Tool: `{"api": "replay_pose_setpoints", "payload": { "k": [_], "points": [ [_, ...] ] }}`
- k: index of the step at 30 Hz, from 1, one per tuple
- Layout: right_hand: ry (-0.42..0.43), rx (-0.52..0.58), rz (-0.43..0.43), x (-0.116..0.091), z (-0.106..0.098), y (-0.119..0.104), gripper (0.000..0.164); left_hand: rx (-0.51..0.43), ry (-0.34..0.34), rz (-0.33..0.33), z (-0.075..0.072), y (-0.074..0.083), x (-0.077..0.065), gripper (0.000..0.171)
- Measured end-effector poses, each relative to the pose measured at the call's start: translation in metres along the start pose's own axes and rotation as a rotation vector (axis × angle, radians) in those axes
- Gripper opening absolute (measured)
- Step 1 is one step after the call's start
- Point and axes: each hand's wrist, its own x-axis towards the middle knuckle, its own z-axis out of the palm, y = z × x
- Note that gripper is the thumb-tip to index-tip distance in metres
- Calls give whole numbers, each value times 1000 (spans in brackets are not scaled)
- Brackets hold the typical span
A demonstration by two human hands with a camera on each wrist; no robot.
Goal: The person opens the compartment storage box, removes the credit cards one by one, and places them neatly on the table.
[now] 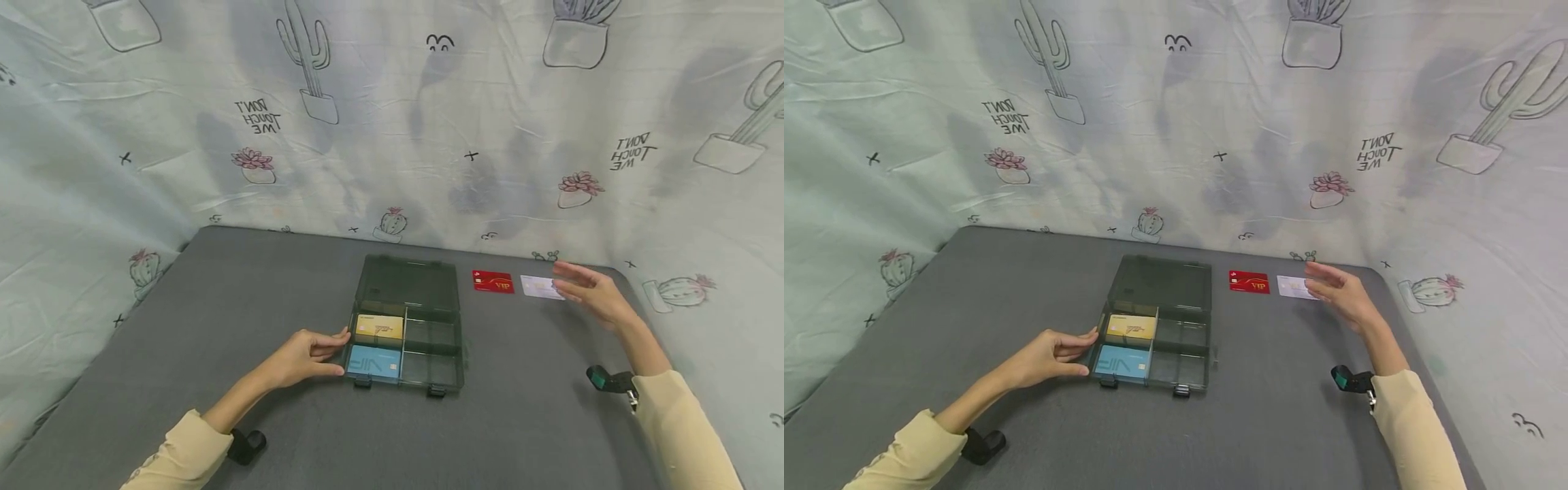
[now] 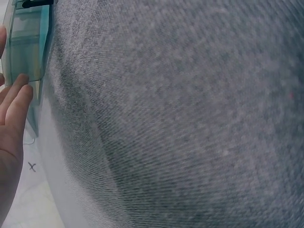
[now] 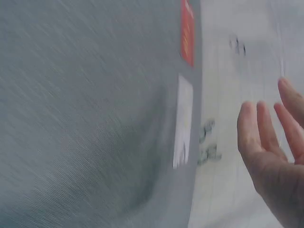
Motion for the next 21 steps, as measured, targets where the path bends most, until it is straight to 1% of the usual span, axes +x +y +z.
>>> {"api": "replay_pose_setpoints", "payload": {
  "k": [5, 10, 15, 17, 21],
  "points": [
    [43, -41, 2, -17, 29, -1, 41, -1, -4, 19, 4, -2, -1, 67],
    [33, -42, -38, -29, 58, -1, 46, 15, 4, 35, 4, -5, -3, 66],
    [32, -8, -68, -42, 82, 0, 50, 26, 9, 47, 6, -9, -2, 66],
    [27, 14, -71, -47, 91, -1, 51, 33, 10, 48, 7, -10, -2, 66],
    [30, 20, -61, -56, 106, -1, 51, 41, 11, 53, 10, -12, -3, 67]
  ]
}}
